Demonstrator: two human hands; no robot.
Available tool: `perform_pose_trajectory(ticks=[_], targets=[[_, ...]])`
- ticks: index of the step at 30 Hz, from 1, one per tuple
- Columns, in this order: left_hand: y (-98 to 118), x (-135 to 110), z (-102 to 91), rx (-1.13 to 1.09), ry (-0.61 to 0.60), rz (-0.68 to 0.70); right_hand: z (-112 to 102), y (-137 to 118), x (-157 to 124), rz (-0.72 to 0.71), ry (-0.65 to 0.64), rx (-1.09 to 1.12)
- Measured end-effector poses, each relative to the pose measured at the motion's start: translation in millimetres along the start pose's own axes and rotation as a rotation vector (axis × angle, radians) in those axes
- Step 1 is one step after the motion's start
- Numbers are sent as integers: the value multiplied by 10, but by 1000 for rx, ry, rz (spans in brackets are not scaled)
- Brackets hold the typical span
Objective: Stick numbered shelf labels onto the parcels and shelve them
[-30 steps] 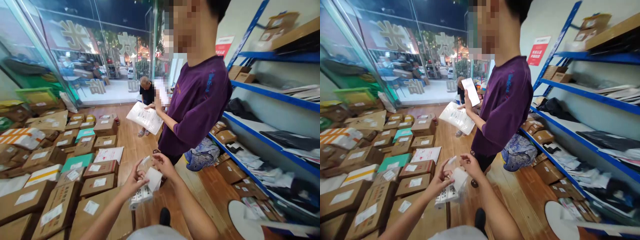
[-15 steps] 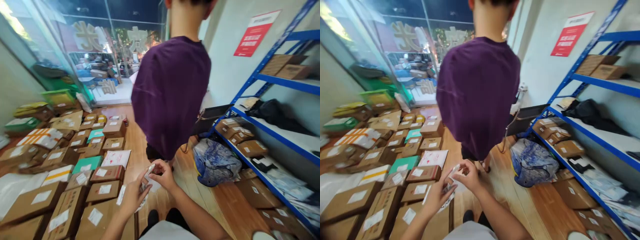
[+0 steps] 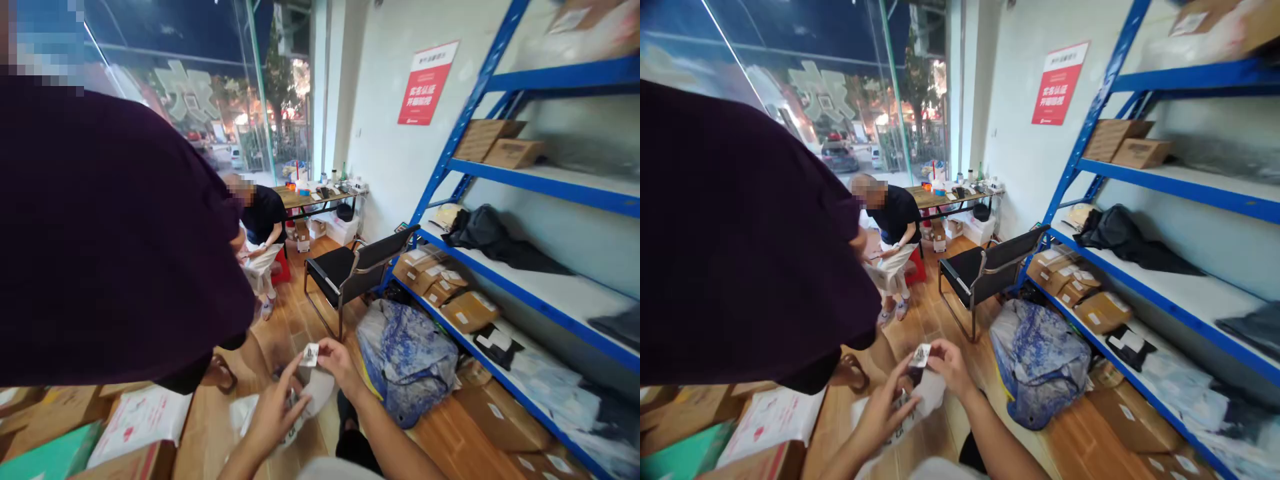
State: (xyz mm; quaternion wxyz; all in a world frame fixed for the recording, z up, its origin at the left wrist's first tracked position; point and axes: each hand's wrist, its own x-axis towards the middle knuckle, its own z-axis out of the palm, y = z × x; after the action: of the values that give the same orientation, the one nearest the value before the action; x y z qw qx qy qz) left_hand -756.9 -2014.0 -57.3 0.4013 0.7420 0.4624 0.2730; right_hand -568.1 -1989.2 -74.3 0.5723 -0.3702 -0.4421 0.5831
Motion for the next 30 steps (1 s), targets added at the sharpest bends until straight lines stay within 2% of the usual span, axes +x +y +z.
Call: perform_pose_trajectory(ticks=[2,5,8,11,13,16,20,22,25,27,30], targets=[[129,787,120,-18,36,-21,-443,-173,693,37,-4,-23],[300,1882,155,-35,94,-84,-952,-419,1766,149,-28,-68],[328,2799,66,-24,183,-173,-1253,-565,2834,232,-129,-71],[132,3585,-122,-35,298,-270,-1376,-581,3911,194,-121,-80],[-107,4098,-322,-111,415,-355,-1414,-567,4646,162,-61,-42],[-511,4937,-737,-386,539,-447,-1483,-593,5736,142,-31,47],[-884,6238,-1353,-741,438,-389,-1596,-701,6972,258,-248,172],[-965,6903,-1632,-765,404,-316,-1625,-757,7458,292,-241,193],[-990,7797,-1996,-728,363,-218,-1639,-866,8065,221,-41,69],[-968,8293,-2196,-734,323,-178,-1642,-959,8417,166,31,-31],[-925,8882,-2416,-806,261,-146,-1633,-1085,8911,83,80,-112]])
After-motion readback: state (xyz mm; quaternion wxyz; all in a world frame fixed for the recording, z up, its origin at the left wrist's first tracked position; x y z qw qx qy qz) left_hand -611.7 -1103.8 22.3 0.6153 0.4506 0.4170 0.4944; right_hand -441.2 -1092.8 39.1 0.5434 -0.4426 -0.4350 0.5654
